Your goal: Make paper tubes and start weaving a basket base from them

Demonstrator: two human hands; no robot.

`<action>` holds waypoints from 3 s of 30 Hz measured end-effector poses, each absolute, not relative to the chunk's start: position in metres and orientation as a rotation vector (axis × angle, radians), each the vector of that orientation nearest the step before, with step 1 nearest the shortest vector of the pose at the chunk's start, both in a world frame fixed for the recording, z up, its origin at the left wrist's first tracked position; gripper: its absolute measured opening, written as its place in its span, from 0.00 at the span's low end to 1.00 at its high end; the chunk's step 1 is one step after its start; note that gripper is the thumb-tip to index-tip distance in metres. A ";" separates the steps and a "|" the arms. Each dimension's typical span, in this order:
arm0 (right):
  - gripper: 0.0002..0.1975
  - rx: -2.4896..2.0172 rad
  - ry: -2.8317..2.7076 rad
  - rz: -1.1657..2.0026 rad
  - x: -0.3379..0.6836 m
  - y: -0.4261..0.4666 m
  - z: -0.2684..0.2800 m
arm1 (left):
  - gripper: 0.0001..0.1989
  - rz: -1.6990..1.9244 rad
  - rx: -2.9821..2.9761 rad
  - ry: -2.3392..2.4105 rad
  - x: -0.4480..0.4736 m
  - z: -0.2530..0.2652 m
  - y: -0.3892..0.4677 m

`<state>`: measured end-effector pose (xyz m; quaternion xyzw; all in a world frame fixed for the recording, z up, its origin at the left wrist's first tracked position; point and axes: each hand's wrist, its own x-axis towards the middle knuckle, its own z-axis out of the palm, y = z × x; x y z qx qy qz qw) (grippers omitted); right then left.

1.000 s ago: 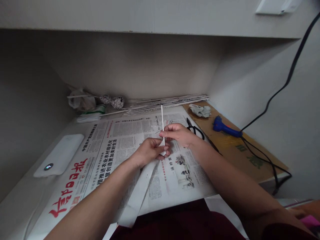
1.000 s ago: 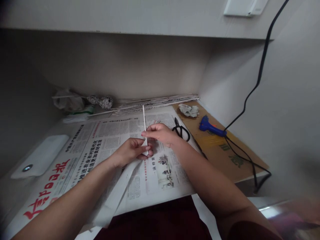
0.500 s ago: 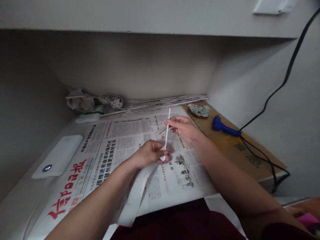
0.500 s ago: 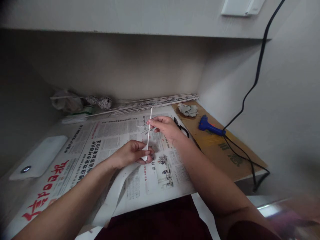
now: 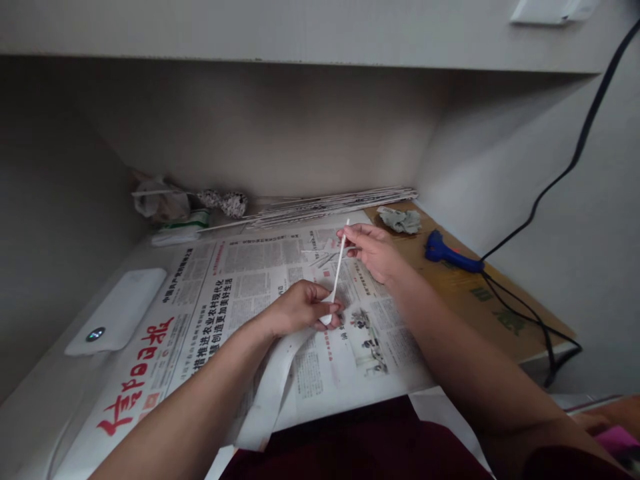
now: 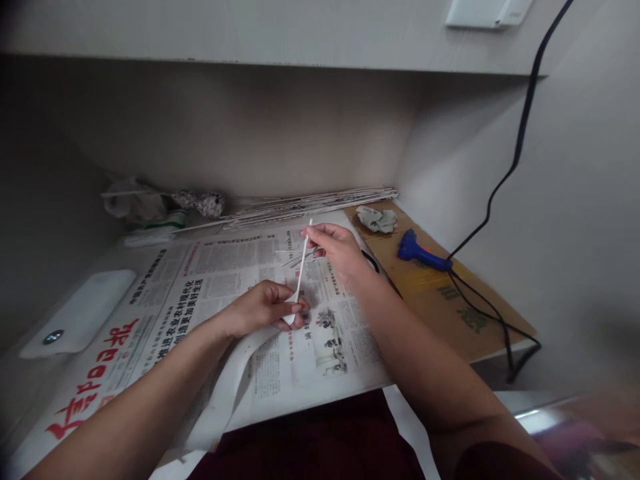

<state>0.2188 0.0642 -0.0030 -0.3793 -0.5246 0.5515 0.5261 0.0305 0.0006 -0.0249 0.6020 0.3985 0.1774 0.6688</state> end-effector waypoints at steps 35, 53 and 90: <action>0.14 -0.889 -1.255 1.414 0.218 0.061 -0.002 | 0.14 0.433 1.354 0.876 0.028 -0.025 0.003; 0.17 -0.896 -1.363 1.452 0.215 0.058 -0.001 | 0.13 0.454 1.385 0.893 0.027 -0.021 0.003; 0.13 -0.970 -1.590 1.177 0.207 0.053 -0.002 | 0.14 0.493 1.372 0.943 0.026 -0.018 0.005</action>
